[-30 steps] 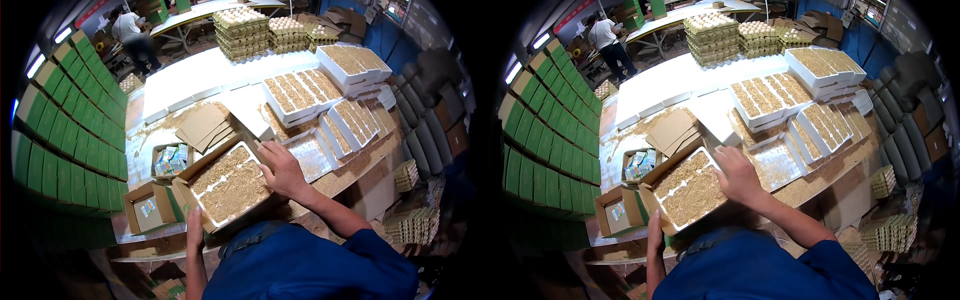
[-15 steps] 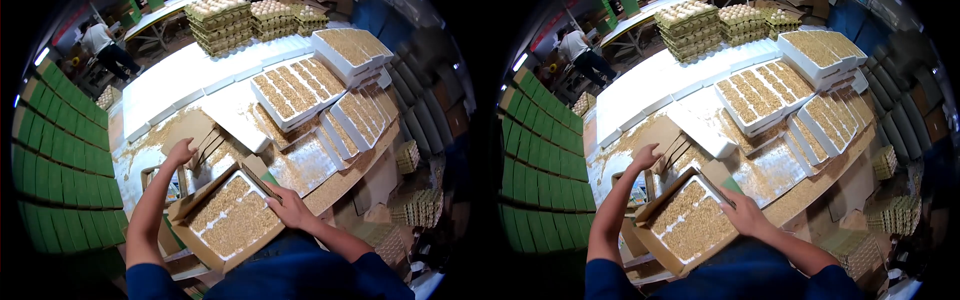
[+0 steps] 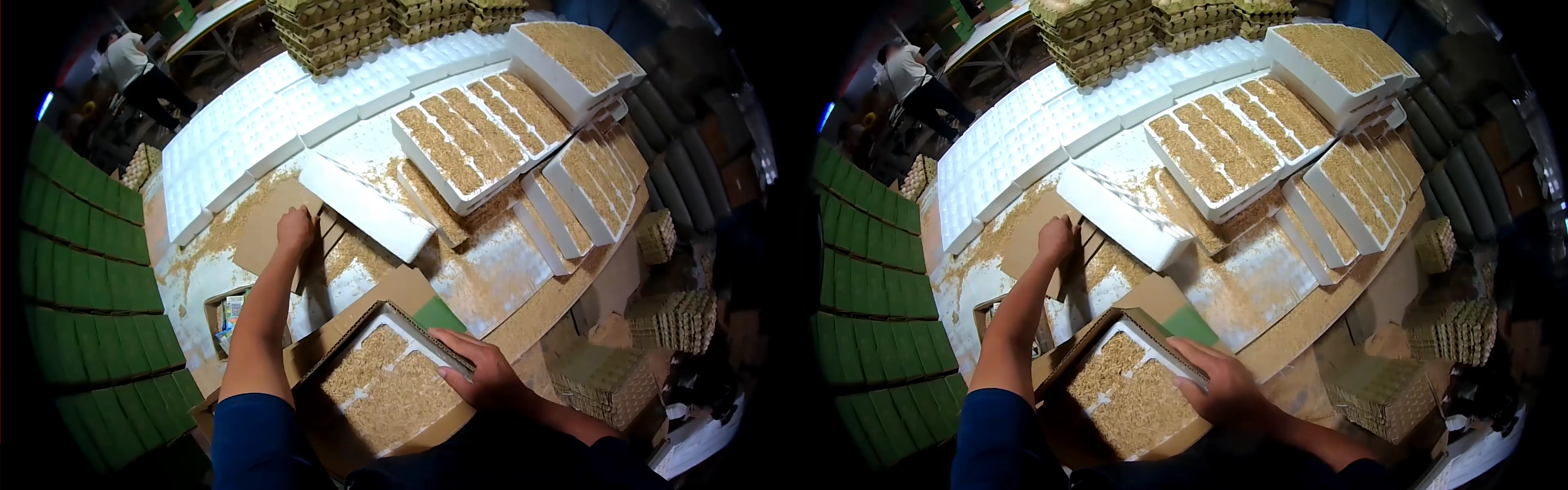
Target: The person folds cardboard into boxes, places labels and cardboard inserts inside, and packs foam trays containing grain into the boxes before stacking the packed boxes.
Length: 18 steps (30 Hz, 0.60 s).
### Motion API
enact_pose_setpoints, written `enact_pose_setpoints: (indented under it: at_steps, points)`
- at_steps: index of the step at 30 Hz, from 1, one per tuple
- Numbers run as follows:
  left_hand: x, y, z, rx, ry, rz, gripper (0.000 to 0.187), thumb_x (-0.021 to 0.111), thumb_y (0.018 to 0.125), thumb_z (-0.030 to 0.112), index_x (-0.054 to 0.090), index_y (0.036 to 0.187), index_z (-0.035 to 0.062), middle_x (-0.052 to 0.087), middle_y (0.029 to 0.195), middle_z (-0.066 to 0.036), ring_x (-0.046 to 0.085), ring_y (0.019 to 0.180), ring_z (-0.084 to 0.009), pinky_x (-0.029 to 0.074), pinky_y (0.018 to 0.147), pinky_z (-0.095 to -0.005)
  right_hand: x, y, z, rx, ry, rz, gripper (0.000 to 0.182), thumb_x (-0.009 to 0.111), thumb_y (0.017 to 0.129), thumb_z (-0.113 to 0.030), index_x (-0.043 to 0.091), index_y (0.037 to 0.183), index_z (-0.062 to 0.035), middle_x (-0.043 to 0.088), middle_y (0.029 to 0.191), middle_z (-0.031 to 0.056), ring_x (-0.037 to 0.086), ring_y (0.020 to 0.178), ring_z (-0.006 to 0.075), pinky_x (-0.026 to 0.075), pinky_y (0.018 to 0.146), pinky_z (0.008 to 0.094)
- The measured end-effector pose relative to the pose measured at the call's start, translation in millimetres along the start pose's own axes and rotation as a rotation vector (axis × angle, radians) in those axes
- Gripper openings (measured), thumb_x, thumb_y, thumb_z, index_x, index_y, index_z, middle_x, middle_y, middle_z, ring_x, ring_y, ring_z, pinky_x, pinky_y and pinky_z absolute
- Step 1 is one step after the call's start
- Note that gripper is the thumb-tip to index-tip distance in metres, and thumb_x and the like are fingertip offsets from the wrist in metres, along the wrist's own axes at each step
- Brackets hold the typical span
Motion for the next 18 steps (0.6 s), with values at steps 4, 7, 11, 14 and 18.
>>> enact_pose_setpoints:
  at_steps: [4,7,11,14,18]
  points:
    - [-39.3,4.5,-9.9,-0.057,-0.113,0.125,0.02,0.051,0.092,0.018,0.068,0.096,0.008,0.067,0.084,-0.017,0.065,0.082,-0.039,0.053,0.077,-0.0497,-4.3,0.5,-0.3,-0.001,0.009,0.008,0.051,0.06,0.089,-0.006,0.049,0.137,0.0066,0.058,0.132,0.028,0.056,0.126,0.0384,0.043,0.107,0.0389]
    - [-114.2,-18.2,-18.5,0.034,-0.083,0.426,0.022,0.054,0.088,0.013,0.069,0.105,0.0121,0.068,0.088,-0.015,0.066,0.083,-0.0378,0.052,0.073,-0.0494,-7.5,-0.7,-3.7,-0.077,0.031,0.057,0.05,0.061,0.091,-0.015,0.052,0.137,0.0008,0.06,0.127,0.027,0.06,0.115,0.0409,0.048,0.099,0.0411]
    - [-209.5,-70.8,-47.1,0.077,-0.072,0.628,0.046,0.056,0.087,0.004,0.063,0.13,0.02,0.07,0.09,-0.012,0.067,0.079,-0.0345,0.053,0.069,-0.044,-2.5,-2.4,0.1,-0.096,0.024,0.048,0.049,0.061,0.091,-0.015,0.053,0.136,0.0006,0.062,0.122,0.0279,0.062,0.11,0.0427,0.049,0.094,0.0419]
    - [-282.8,-131.8,-71.7,0.006,-0.308,0.876,0.026,0.063,0.09,0.01,0.071,0.114,0.0092,0.073,0.095,-0.014,0.071,0.084,-0.0298,0.055,0.075,-0.0375,-3.1,-2.7,-0.2,-0.131,-0.034,0.058,0.05,0.061,0.089,-0.009,0.051,0.137,0.0045,0.062,0.124,0.0278,0.062,0.117,0.0357,0.047,0.099,0.0361]
    - [-348.5,-231.5,-84.8,0.008,-0.743,0.992,0.018,0.065,0.091,0.006,0.071,0.106,-0.0021,0.073,0.091,-0.01,0.069,0.081,-0.0166,0.054,0.074,-0.0291,-2.3,-4.0,6.2,-0.157,-0.043,0.104,0.049,0.063,0.088,-0.019,0.056,0.133,-0.0002,0.064,0.112,0.0299,0.063,0.104,0.0444,0.05,0.091,0.0431]
Point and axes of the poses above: each hand's wrist, its own y-axis towards the middle knuckle, its own x-axis out of the palm, z = x × y, the point moved 10 cm from there along y, towards the middle knuckle
